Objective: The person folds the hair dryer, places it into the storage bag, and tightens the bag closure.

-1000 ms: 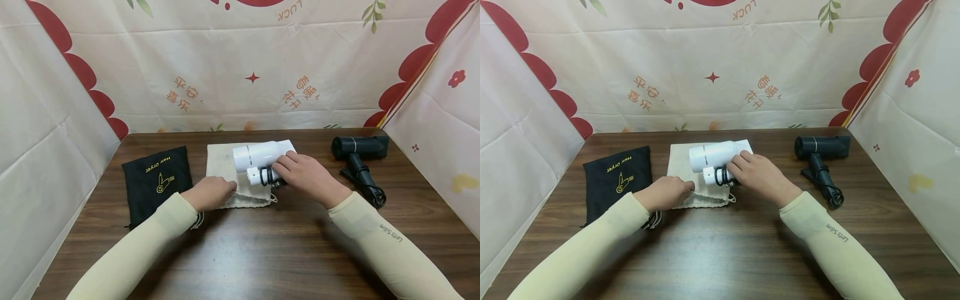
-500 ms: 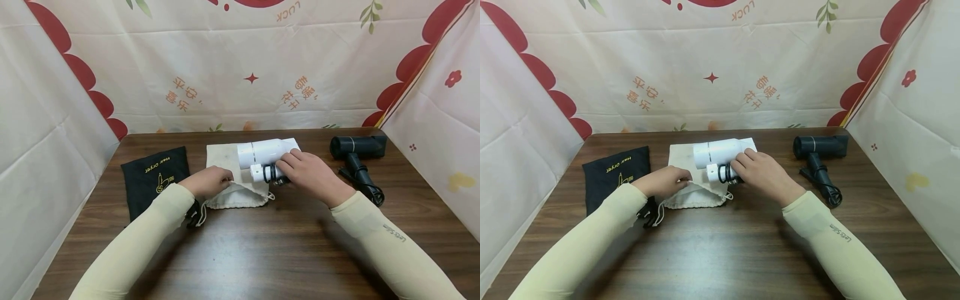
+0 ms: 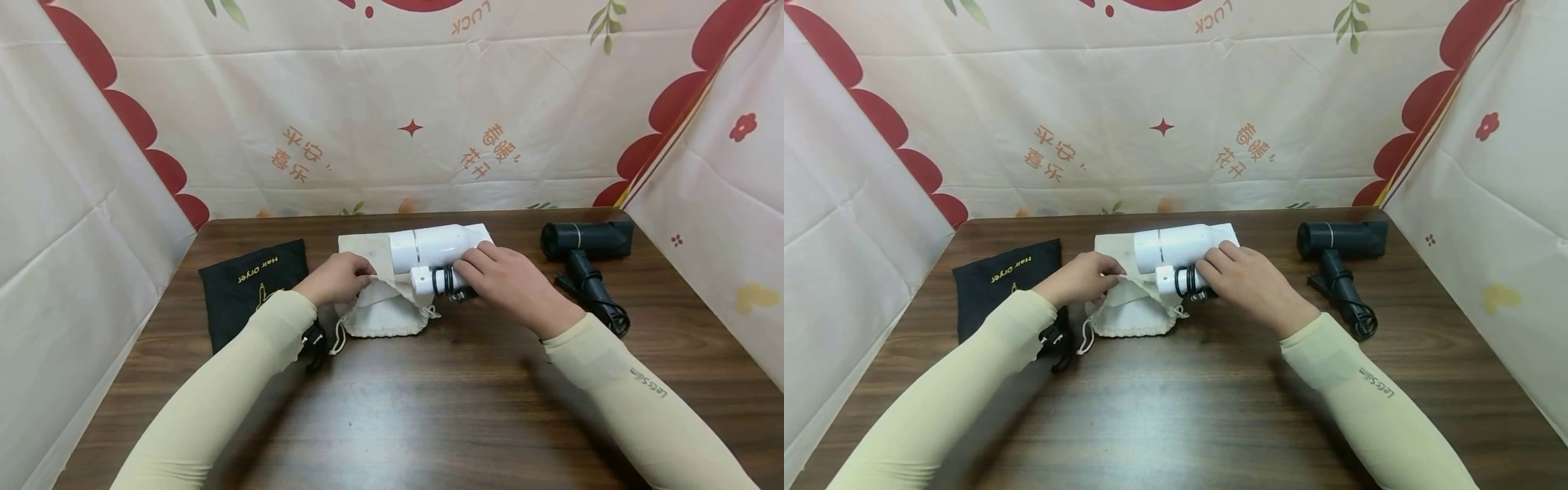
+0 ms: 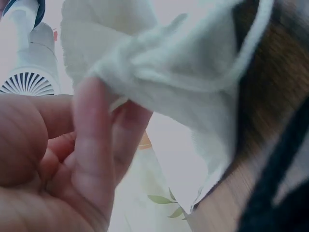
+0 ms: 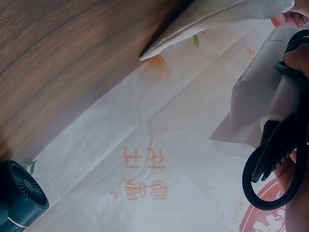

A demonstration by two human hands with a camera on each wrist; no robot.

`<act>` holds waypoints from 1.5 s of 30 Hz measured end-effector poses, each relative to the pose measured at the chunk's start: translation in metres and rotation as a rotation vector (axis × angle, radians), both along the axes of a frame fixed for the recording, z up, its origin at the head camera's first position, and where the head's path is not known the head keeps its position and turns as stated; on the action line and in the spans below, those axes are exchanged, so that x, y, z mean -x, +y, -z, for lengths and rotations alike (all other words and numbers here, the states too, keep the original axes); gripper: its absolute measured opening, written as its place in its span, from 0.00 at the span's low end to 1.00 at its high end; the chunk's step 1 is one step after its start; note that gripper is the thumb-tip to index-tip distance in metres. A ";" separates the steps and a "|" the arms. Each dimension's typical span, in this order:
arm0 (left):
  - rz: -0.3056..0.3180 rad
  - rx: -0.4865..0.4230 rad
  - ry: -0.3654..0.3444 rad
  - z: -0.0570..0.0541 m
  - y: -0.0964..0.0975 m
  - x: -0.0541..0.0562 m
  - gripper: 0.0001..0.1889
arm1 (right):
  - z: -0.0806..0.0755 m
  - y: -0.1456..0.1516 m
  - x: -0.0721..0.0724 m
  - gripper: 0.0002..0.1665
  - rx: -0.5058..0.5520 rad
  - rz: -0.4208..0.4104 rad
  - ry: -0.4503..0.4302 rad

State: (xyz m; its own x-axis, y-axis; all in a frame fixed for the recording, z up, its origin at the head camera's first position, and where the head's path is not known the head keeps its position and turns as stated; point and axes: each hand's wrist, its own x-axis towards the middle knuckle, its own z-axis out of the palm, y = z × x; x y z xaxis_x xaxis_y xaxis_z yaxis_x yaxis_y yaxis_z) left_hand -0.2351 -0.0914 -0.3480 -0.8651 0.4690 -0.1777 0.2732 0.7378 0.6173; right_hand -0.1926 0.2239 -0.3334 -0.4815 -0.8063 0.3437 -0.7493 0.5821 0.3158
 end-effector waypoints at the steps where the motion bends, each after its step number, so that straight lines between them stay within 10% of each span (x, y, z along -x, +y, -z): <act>1: -0.012 -0.008 0.007 0.000 0.000 0.000 0.12 | 0.000 0.000 0.000 0.39 0.003 -0.001 0.001; 45: -0.133 -0.234 -0.102 0.007 0.014 0.025 0.09 | 0.008 -0.011 -0.019 0.37 -0.011 -0.065 0.023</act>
State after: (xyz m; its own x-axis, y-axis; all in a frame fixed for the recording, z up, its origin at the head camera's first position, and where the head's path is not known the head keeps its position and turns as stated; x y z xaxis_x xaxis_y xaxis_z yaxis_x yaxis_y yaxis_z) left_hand -0.2602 -0.0773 -0.3551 -0.9049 0.3915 -0.1669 0.1119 0.5971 0.7943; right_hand -0.1733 0.2127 -0.3414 -0.4199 -0.8393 0.3453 -0.7779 0.5288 0.3394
